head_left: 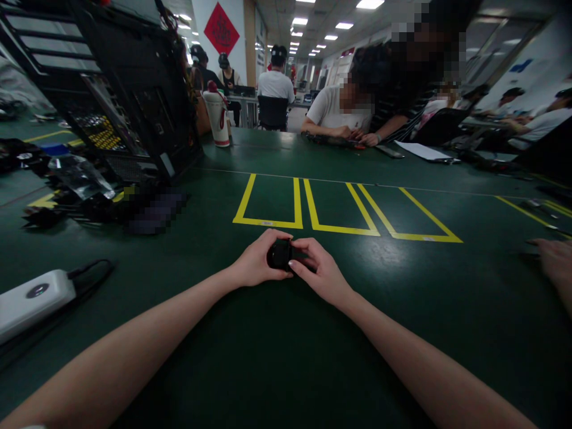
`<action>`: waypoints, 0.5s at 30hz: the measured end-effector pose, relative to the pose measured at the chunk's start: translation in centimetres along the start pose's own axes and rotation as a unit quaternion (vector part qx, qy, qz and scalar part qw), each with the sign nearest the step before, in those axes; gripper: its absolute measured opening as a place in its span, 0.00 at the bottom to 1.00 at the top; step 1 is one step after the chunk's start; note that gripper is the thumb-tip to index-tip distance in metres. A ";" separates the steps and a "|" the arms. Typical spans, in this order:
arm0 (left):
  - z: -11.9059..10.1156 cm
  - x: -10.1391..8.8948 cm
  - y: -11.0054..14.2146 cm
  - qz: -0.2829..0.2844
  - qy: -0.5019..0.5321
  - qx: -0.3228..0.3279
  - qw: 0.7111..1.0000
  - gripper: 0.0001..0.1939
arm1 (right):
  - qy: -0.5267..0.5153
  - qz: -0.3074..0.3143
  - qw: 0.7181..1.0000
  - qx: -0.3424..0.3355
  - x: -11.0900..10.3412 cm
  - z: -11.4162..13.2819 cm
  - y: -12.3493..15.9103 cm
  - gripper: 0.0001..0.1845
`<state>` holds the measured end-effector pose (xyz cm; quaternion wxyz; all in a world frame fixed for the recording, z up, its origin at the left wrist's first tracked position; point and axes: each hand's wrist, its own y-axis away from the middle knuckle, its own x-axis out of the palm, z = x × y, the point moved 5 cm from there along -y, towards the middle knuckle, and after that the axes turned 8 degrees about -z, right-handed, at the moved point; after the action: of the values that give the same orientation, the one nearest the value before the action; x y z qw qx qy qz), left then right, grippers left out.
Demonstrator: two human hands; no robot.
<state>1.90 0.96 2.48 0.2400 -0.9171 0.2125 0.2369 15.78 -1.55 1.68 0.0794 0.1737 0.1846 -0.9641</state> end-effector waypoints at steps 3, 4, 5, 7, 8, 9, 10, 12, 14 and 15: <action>0.1 0.1 -0.1 -0.005 0.000 0.003 1.000 0.30 | -0.013 0.003 1.000 0.000 0.1 -0.1 0.1 0.12; 0.2 0.1 -0.1 -0.005 0.001 0.004 1.000 0.30 | -0.017 0.003 1.000 -0.001 0.1 -0.1 0.1 0.12; 0.2 0.2 -0.1 -0.007 0.002 0.006 1.000 0.30 | -0.019 0.001 1.000 -0.003 0.1 -0.2 0.1 0.12; 0.4 0.2 -0.1 -0.010 0.006 0.009 1.000 0.31 | -0.022 -0.003 1.000 -0.006 0.2 -0.2 0.1 0.12; 0.5 0.2 0.0 -0.012 0.007 0.009 1.000 0.31 | -0.021 -0.005 1.000 -0.005 0.2 -0.2 0.1 0.12; 0.5 0.2 0.0 -0.013 0.009 0.008 1.000 0.31 | -0.018 -0.005 1.000 -0.003 0.2 -0.3 0.0 0.13; 0.6 0.2 0.0 -0.014 0.010 0.007 1.000 0.31 | -0.013 -0.005 1.000 0.001 0.2 -0.3 0.0 0.14; 0.5 0.2 0.0 -0.012 0.012 0.003 1.000 0.31 | 0.002 -0.003 1.000 0.003 0.1 -0.3 0.0 0.16; 0.4 0.2 0.0 -0.011 0.013 -0.002 1.000 0.30 | 0.010 -0.004 1.000 -0.002 0.1 -0.2 -0.1 0.16; 0.4 0.1 0.0 -0.011 0.011 -0.004 1.000 0.30 | 0.009 -0.004 1.000 -0.005 0.1 -0.2 0.0 0.16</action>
<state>1.86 1.11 2.07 0.2368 -0.9229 0.2043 0.2245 15.75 -1.46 1.54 0.0749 0.1816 0.1913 -0.9617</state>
